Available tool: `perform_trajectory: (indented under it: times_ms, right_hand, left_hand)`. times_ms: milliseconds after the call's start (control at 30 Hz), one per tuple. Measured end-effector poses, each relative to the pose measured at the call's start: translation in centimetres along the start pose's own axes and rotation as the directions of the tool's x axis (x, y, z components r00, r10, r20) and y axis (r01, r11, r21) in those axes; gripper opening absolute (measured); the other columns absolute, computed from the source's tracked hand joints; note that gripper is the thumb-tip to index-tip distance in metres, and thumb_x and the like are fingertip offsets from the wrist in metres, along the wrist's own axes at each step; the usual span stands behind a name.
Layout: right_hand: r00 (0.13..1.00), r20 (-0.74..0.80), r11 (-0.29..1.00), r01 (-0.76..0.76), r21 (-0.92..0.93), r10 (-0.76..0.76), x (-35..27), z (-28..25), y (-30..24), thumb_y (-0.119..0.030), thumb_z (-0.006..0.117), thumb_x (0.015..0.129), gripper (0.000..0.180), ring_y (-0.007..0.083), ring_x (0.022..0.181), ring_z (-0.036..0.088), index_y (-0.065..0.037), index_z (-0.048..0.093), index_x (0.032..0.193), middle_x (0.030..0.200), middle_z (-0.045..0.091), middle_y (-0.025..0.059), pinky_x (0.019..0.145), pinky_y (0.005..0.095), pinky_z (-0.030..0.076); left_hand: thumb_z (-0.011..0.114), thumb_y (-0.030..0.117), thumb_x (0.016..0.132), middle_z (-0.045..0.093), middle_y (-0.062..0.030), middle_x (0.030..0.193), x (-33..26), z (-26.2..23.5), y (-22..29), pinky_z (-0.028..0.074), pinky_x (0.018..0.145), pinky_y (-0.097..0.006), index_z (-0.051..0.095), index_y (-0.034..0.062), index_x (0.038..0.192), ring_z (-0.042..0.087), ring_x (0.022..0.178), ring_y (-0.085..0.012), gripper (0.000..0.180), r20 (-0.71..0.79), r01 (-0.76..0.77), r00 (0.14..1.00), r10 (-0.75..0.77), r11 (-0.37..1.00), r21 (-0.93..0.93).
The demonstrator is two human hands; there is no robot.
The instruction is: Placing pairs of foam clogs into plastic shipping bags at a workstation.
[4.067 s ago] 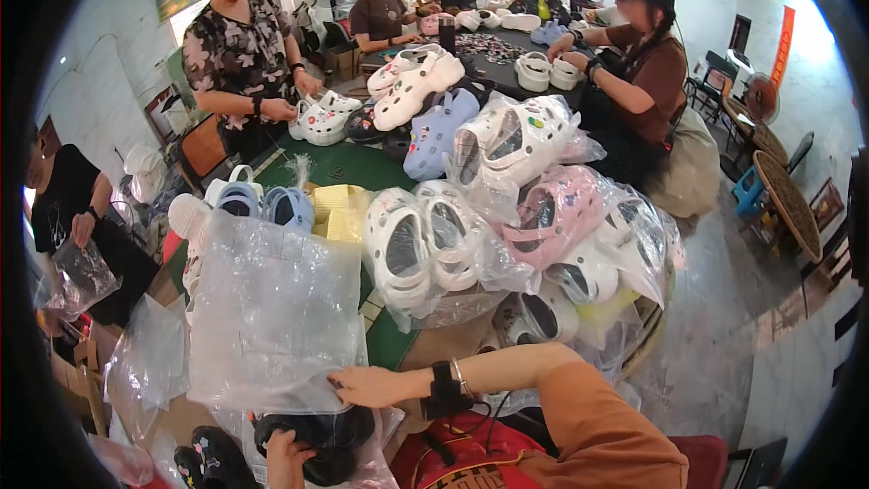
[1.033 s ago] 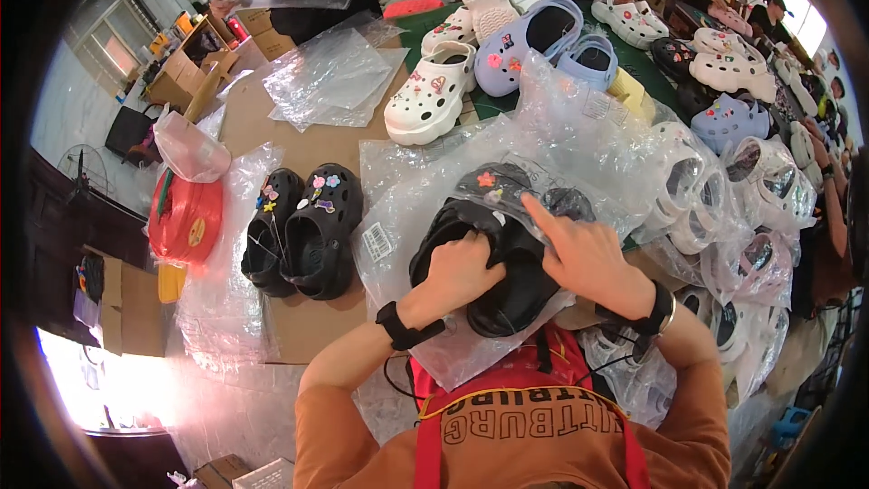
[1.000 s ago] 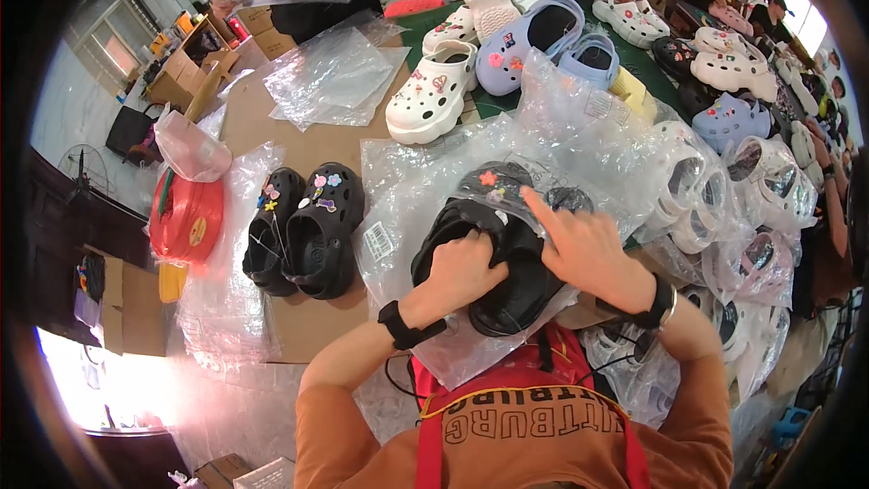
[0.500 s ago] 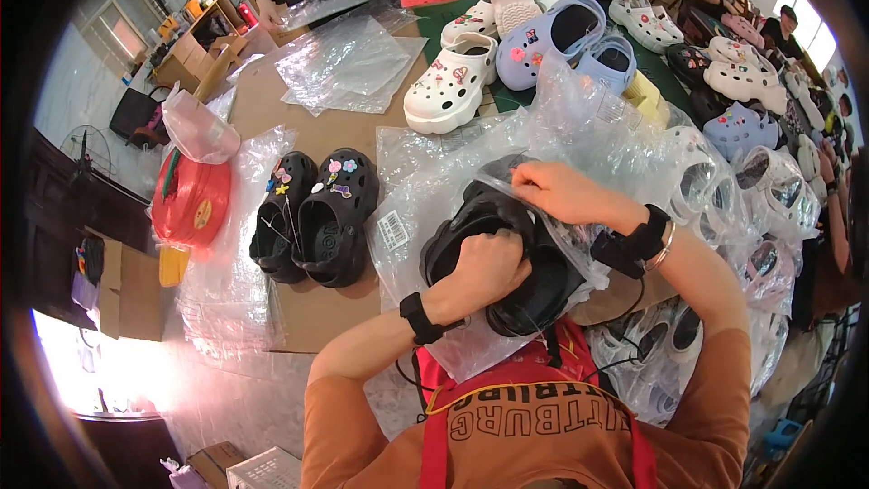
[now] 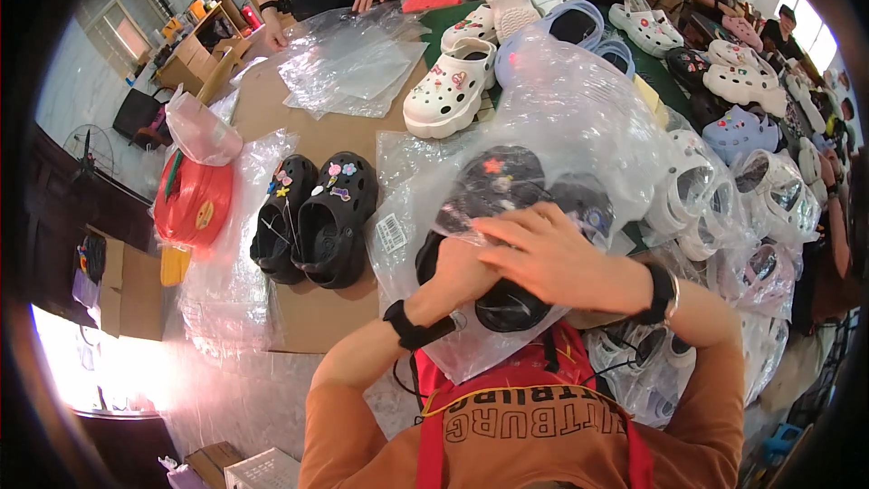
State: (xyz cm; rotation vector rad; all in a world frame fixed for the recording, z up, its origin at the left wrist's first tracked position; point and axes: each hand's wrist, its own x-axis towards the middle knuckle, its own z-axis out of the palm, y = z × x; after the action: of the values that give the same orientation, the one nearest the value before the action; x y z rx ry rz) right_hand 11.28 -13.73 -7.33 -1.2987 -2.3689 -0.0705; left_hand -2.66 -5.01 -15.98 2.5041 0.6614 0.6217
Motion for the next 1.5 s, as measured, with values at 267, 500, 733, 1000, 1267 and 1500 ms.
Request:
perform_trajectory:
  times_ms: [267, 500, 733, 1000, 1267, 1500]
  right_hand:
    - [0.913, -0.274, 0.924, -0.351, -0.155, 0.301, -4.6, -2.3, -0.6, -0.007, 0.068, 0.064, 0.042, 0.0240, 0.103, 0.049, -0.009, 0.056, 0.104, 0.111, 0.052, 0.0047, 0.088, 0.0410, 0.035]
    - [0.841, -0.521, 0.982, -0.184, -0.026, 0.144, -5.3, -0.5, -0.1, 0.006, 0.062, 0.055, 0.036, 0.0261, 0.077, 0.057, -0.006, 0.058, 0.089, 0.087, 0.056, 0.0063, 0.064, 0.0348, 0.046]
    - [0.702, -0.636, 0.844, -0.516, -0.144, 0.321, -6.0, 1.2, 2.7, 0.007, 0.057, 0.051, 0.036, 0.0280, 0.076, 0.052, -0.006, 0.051, 0.084, 0.095, 0.053, 0.0098, 0.065, 0.0372, 0.042]
    - [0.664, -0.327, 0.732, -0.528, 0.431, 0.672, -6.6, 5.2, 1.8, 0.005, 0.056, 0.066, 0.026, 0.0352, 0.076, 0.053, -0.002, 0.047, 0.088, 0.089, 0.052, 0.0146, 0.062, 0.0347, 0.044]
    - [0.601, 0.149, 0.391, -0.668, 0.633, 0.785, -8.5, 7.9, 1.5, 0.002, 0.051, 0.071, 0.023, 0.0207, 0.066, 0.056, 0.000, 0.047, 0.093, 0.082, 0.055, 0.0122, 0.059, 0.0299, 0.045]
    - [0.591, 0.135, 0.325, -0.604, 0.727, 0.795, -9.3, 8.9, 2.3, -0.001, 0.053, 0.074, 0.020, 0.0158, 0.063, 0.055, -0.001, 0.047, 0.094, 0.077, 0.054, 0.0105, 0.058, 0.0280, 0.044]
  left_hand:
    - [0.061, 0.013, 0.077, 0.063, -0.0155, 0.088, 0.9, -4.2, 1.0, 0.044, 0.074, -0.032, 0.059, -0.0046, 0.101, 0.058, 0.079, -0.0228, 0.029, -0.069, 0.249, 0.955, -0.287, 0.910, -0.332]
    - [0.064, 0.018, 0.076, 0.063, -0.0148, 0.084, 1.4, -4.7, 2.1, 0.044, 0.071, -0.033, 0.058, -0.0072, 0.092, 0.057, 0.077, -0.0211, 0.031, -0.194, 0.315, 0.865, -0.462, 0.803, -0.507]
    - [0.067, 0.026, 0.077, 0.062, -0.0172, 0.084, 1.8, -5.4, 3.5, 0.044, 0.070, -0.036, 0.058, -0.0060, 0.092, 0.058, 0.076, -0.0250, 0.036, -0.200, 0.446, 0.798, -0.569, 0.780, -0.439]
    - [0.066, 0.024, 0.077, 0.062, -0.0194, 0.084, 3.0, -4.1, 0.2, 0.045, 0.072, -0.038, 0.057, -0.0070, 0.094, 0.059, 0.076, -0.0288, 0.037, -0.297, 0.320, 0.807, -0.510, 0.801, -0.505]
    - [0.055, 0.044, 0.079, 0.060, -0.0264, 0.085, 4.3, -1.6, -1.6, 0.045, 0.076, -0.045, 0.055, -0.0056, 0.093, 0.059, 0.081, -0.0401, 0.051, 0.102, 0.447, 0.888, -0.448, 0.894, 0.031]
    - [0.056, 0.017, 0.084, 0.059, -0.0225, 0.101, -1.5, -3.8, -1.3, 0.046, 0.077, -0.041, 0.052, -0.0043, 0.113, 0.056, 0.092, -0.0370, 0.036, -0.044, 0.093, 0.994, -0.097, 0.992, -0.082]
